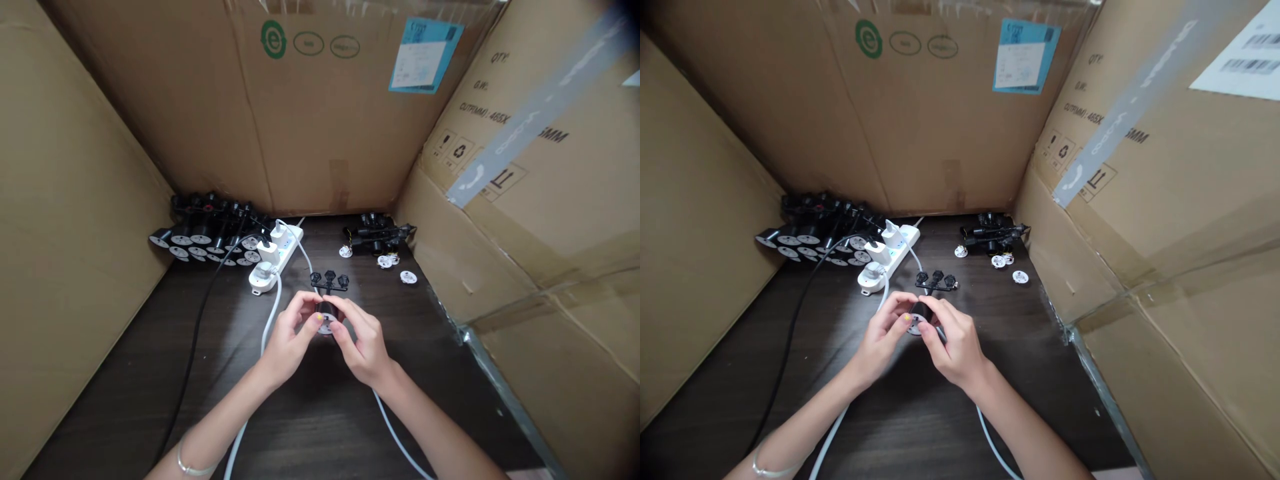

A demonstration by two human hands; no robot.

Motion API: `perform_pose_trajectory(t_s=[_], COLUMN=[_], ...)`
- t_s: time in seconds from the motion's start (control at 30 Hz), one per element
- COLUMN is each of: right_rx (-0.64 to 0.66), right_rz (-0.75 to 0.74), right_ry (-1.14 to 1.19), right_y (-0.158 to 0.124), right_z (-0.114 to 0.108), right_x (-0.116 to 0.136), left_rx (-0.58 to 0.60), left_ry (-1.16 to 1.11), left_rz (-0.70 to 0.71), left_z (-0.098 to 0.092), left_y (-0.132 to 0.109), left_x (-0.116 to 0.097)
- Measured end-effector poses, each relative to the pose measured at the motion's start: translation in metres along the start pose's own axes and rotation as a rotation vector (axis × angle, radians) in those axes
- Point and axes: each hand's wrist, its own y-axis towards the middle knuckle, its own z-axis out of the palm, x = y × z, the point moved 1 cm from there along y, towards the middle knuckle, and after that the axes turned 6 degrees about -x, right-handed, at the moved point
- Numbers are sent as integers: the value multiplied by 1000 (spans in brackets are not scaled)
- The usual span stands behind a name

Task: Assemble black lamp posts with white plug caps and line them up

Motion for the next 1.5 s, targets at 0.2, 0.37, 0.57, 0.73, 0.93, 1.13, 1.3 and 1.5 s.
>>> perform_pose_trajectory(t_s=[0.2,0.37,0.57,0.73,0.93,1.13,1.3,1.5], right_rx=[-16,-13,20,-21,-22,-5,-18,-27], right_rz=[-5,-22,-28,-53,-51,10,16,19], right_ry=[-7,-18,-7,-101,-109,-104,-89,-75], right_y=[-1,-1,-1,-1,0,-1,1,1], right_z=[2,2,2,2,1,3,3,5], right_x=[-1,-3,-1,-6,-7,-8,-9,-10], left_rx=[4,6,-6,21,13,8,25,-5], left_ry=[182,230,184,200,309,409,435,482], left_rz=[133,165,125,94,133,176,246,281], left_z=[0,0,-2,-2,-3,-4,-3,-4], left_y=[-2,-2,-1,0,1,3,4,6], left_x=[3,4,3,4,4,1,4,8])
